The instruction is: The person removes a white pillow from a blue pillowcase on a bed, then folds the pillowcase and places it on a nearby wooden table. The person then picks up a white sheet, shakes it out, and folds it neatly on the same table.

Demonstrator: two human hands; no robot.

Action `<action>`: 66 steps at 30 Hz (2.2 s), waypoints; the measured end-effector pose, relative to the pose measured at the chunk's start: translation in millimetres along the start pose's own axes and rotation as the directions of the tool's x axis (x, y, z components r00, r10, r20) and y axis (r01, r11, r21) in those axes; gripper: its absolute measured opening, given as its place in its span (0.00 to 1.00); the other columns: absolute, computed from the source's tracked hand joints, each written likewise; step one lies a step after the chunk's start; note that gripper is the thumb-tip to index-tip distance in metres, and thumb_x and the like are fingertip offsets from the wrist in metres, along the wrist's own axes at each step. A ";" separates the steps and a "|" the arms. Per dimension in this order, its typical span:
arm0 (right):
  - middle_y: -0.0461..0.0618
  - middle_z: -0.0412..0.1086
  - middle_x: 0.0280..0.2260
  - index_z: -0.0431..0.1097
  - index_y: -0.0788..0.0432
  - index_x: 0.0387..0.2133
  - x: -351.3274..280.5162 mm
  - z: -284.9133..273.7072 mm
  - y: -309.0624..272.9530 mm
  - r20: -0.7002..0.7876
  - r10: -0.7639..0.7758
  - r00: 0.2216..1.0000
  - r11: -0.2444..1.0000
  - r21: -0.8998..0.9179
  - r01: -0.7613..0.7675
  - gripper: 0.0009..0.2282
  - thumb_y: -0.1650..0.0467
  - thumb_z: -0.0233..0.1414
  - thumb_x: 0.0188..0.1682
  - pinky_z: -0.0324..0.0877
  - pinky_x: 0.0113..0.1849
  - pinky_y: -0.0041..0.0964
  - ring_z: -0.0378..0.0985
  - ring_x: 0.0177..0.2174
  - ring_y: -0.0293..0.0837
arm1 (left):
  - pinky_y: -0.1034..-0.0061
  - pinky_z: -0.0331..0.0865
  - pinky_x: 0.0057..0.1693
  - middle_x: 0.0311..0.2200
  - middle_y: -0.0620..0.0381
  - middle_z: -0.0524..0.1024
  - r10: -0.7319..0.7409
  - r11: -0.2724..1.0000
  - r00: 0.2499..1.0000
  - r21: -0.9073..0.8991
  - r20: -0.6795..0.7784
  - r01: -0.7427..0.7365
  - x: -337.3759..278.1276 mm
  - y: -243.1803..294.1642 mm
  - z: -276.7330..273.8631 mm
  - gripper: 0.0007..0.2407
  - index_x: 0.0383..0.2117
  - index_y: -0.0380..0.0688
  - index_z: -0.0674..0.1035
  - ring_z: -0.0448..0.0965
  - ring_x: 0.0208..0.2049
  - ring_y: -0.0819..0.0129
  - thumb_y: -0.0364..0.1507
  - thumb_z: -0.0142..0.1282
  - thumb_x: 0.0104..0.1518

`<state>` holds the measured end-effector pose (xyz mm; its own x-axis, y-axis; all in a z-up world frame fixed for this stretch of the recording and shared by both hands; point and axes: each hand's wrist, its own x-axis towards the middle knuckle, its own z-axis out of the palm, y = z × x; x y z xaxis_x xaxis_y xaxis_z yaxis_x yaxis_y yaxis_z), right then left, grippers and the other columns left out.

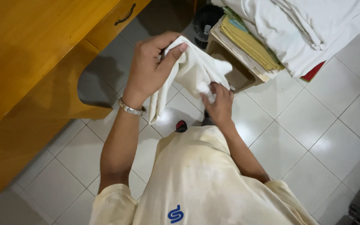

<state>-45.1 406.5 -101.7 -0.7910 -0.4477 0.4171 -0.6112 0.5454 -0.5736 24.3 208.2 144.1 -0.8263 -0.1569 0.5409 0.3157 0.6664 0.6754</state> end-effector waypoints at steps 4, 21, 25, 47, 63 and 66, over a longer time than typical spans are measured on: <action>0.51 0.74 0.37 0.79 0.61 0.36 19.5 -0.9 31.5 0.005 -0.024 1.000 0.999 -0.045 0.024 0.06 0.72 0.63 0.47 0.61 0.44 0.42 0.72 0.39 0.46 | 0.80 0.59 0.29 0.28 0.57 0.80 0.016 1.000 1.000 0.014 -0.018 -0.016 -5.0 -14.0 -13.6 0.06 0.42 0.32 0.82 0.64 0.20 0.75 0.20 0.59 0.61; 0.59 0.43 0.72 0.81 0.40 0.35 97.2 -32.0 17.6 0.355 -0.722 0.594 0.670 0.574 0.471 0.05 0.64 0.60 0.47 0.35 0.64 0.68 0.39 0.70 0.69 | 0.83 0.66 0.32 0.18 0.59 0.73 -0.065 0.814 0.929 -0.520 0.364 0.260 -58.1 -45.1 -67.0 0.06 0.35 0.34 0.83 0.68 0.23 0.79 0.26 0.61 0.58; 0.61 0.42 0.72 0.79 0.48 0.44 88.3 -27.9 -13.6 0.438 -0.796 0.417 0.525 0.843 0.118 0.13 0.62 0.62 0.46 0.36 0.64 0.68 0.40 0.69 0.68 | 0.86 0.66 0.32 0.19 0.60 0.74 -0.090 0.801 0.943 -0.539 0.319 0.259 -70.4 -48.0 -76.5 0.08 0.37 0.33 0.83 0.71 0.24 0.81 0.28 0.60 0.60; 0.61 0.61 0.53 0.61 0.55 0.41 5.1 36.5 -1.7 0.159 -0.547 0.822 0.646 0.705 0.293 0.13 0.82 0.51 0.46 0.71 0.39 0.38 0.71 0.47 0.53 | 0.84 0.60 0.32 0.25 0.61 0.74 -0.343 0.939 0.880 -0.102 -0.328 0.328 -74.1 -55.2 -33.0 0.06 0.39 0.35 0.79 0.64 0.24 0.78 0.27 0.55 0.66; 0.51 0.61 0.35 0.82 0.54 0.31 9.4 -4.2 -33.5 0.313 -0.516 0.798 0.833 0.401 0.382 0.16 0.56 0.67 0.37 0.42 0.64 0.67 0.65 0.44 0.53 | 0.84 0.57 0.34 0.24 0.65 0.68 -0.317 0.947 0.858 -0.190 -0.404 0.260 -51.8 -26.6 -16.9 0.10 0.35 0.38 0.76 0.59 0.25 0.80 0.33 0.51 0.68; 0.57 0.59 0.39 0.82 0.57 0.36 12.0 -0.9 -44.2 0.361 -0.481 0.799 0.864 0.346 0.364 0.23 0.52 0.63 0.39 0.37 0.65 0.68 0.63 0.46 0.58 | 0.85 0.54 0.31 0.22 0.68 0.64 -0.378 0.917 0.827 -0.289 -0.416 0.274 -54.3 -29.7 -4.2 0.10 0.32 0.42 0.76 0.56 0.22 0.81 0.35 0.52 0.66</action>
<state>-27.7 377.7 -70.7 -0.3269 -0.8762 0.3543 -0.8063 0.0630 -0.5881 61.9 193.9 96.8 -0.6090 -0.6847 0.4003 0.1977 0.3577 0.9126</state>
